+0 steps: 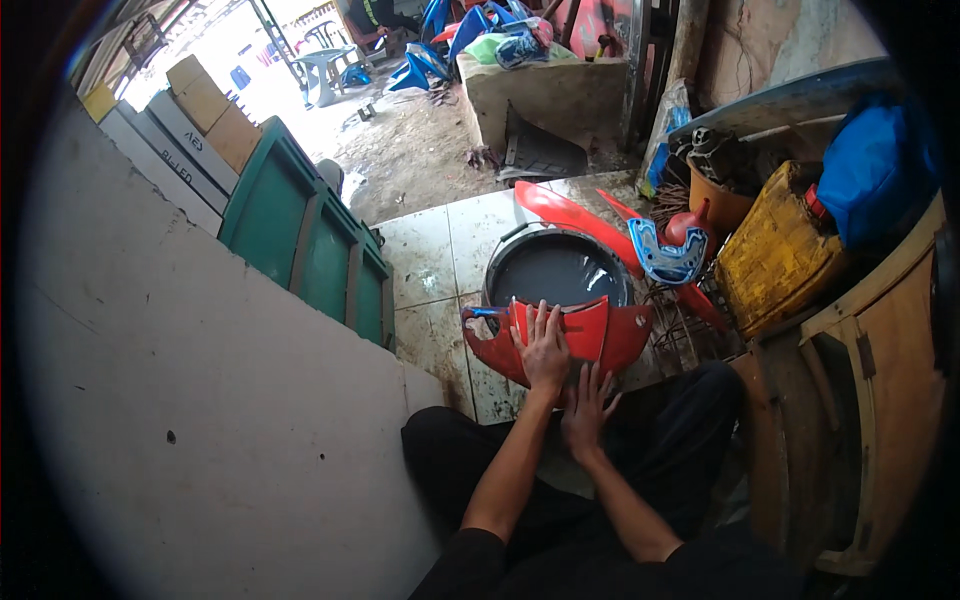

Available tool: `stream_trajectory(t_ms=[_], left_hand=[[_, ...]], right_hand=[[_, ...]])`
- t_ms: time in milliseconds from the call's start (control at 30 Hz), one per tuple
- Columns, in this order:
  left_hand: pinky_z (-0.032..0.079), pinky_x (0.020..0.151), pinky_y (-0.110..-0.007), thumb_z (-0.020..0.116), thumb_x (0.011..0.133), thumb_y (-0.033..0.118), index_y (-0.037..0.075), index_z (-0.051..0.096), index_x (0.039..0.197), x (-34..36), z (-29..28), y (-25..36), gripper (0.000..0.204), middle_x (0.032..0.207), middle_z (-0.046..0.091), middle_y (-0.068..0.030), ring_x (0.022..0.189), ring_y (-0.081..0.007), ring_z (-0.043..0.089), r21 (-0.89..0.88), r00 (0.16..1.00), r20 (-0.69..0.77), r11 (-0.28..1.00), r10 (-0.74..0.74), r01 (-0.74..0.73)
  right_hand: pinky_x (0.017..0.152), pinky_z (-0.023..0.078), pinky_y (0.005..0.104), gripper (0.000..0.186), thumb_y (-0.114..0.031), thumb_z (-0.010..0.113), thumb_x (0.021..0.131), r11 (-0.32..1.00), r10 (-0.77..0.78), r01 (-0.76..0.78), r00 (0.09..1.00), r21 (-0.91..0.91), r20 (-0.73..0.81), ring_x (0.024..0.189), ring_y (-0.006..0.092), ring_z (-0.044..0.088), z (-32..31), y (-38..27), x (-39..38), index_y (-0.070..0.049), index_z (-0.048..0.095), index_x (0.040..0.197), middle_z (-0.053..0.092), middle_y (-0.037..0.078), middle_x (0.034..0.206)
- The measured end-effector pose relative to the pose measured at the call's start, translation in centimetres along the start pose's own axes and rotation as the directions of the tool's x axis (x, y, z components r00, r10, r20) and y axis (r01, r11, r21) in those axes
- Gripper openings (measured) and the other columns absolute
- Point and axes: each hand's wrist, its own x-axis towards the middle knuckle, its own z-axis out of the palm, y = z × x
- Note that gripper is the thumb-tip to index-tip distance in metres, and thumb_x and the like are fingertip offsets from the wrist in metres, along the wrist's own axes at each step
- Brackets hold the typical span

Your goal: The person rubs a red motorcycle fairing with a sanding block by hand to smooth the surface.

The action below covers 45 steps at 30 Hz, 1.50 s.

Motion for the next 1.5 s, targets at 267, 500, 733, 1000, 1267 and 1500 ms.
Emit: stream_trajectory(t_ms=[267, 500, 733, 1000, 1267, 1500], left_hand=[[0.016, 0.119, -0.060, 0.048, 0.102, 0.026, 0.017, 0.057, 0.140, 0.3, 0.4, 0.1, 0.040, 0.153, 0.047, -0.0083, 0.147, -0.0285, 0.036, -0.037, 1.000, 0.017, 0.999, 0.011, -0.010], [0.015, 0.118, -0.061, 0.046, 0.103, 0.029, 0.020, 0.054, 0.144, -0.2, -0.7, -0.4, 0.043, 0.155, 0.045, -0.0078, 0.149, -0.0281, 0.033, 0.050, 0.995, 0.069, 0.996, 0.065, -0.069], [0.015, 0.118, -0.062, 0.046, 0.102, 0.027, 0.020, 0.055, 0.141, 0.2, -0.3, 0.1, 0.040, 0.155, 0.044, -0.0066, 0.148, -0.0262, 0.033, 0.026, 0.997, 0.050, 0.998, 0.064, -0.066], [0.015, 0.118, -0.061, 0.046, 0.103, 0.028, 0.019, 0.055, 0.141, 0.2, -0.3, -0.5, 0.040, 0.155, 0.045, -0.0054, 0.148, -0.0249, 0.033, 0.075, 0.997, 0.037, 0.995, 0.063, -0.066], [0.014, 0.118, -0.062, 0.046, 0.103, 0.027, 0.019, 0.057, 0.139, 0.3, 0.0, -0.5, 0.039, 0.153, 0.047, -0.0058, 0.148, -0.0260, 0.033, 0.068, 0.998, 0.022, 0.996, 0.057, -0.058], [0.016, 0.117, -0.062, 0.046, 0.103, 0.028, 0.018, 0.057, 0.139, 0.5, -0.1, -0.4, 0.039, 0.154, 0.046, -0.0052, 0.148, -0.0264, 0.034, 0.079, 0.998, 0.027, 0.995, 0.062, -0.064]], right_hand=[[0.111, 0.007, 0.0768, 0.051, -0.041, 0.039, 0.105, 0.998, -0.054, 0.053, 0.998, -0.045, -0.012, 0.150, 0.0470, 0.015, -2.9, -0.8, 9.5, -0.025, 0.041, 0.153, 0.025, 0.011, 0.164], [0.111, 0.006, 0.0761, 0.057, -0.045, 0.041, 0.104, 0.999, 0.045, -0.046, 0.997, 0.013, 0.069, 0.152, 0.0443, 0.012, -2.2, -0.1, 2.4, -0.023, 0.034, 0.156, 0.021, 0.012, 0.166], [0.112, 0.008, 0.0749, 0.054, -0.046, 0.035, 0.106, 0.999, 0.033, -0.033, 0.999, -0.040, 0.000, 0.152, 0.0403, 0.018, -2.9, 0.1, 10.9, -0.022, 0.037, 0.155, 0.027, 0.014, 0.163], [0.111, 0.006, 0.0766, 0.060, -0.048, 0.040, 0.104, 0.999, 0.024, -0.025, 1.000, 0.046, 0.017, 0.152, 0.0444, 0.013, -1.3, 0.0, 4.8, -0.022, 0.032, 0.157, 0.023, 0.015, 0.164], [0.111, 0.006, 0.0757, 0.057, -0.046, 0.041, 0.104, 0.995, 0.040, -0.040, 0.999, 0.090, -0.004, 0.150, 0.0453, 0.017, -2.0, -0.6, 6.9, -0.023, 0.035, 0.156, 0.026, 0.016, 0.163], [0.112, 0.004, 0.0752, 0.057, -0.047, 0.040, 0.104, 0.998, 0.055, -0.054, 0.998, 0.037, -0.025, 0.150, 0.0444, 0.018, -2.2, -0.8, 7.2, -0.023, 0.035, 0.156, 0.029, 0.016, 0.162]])
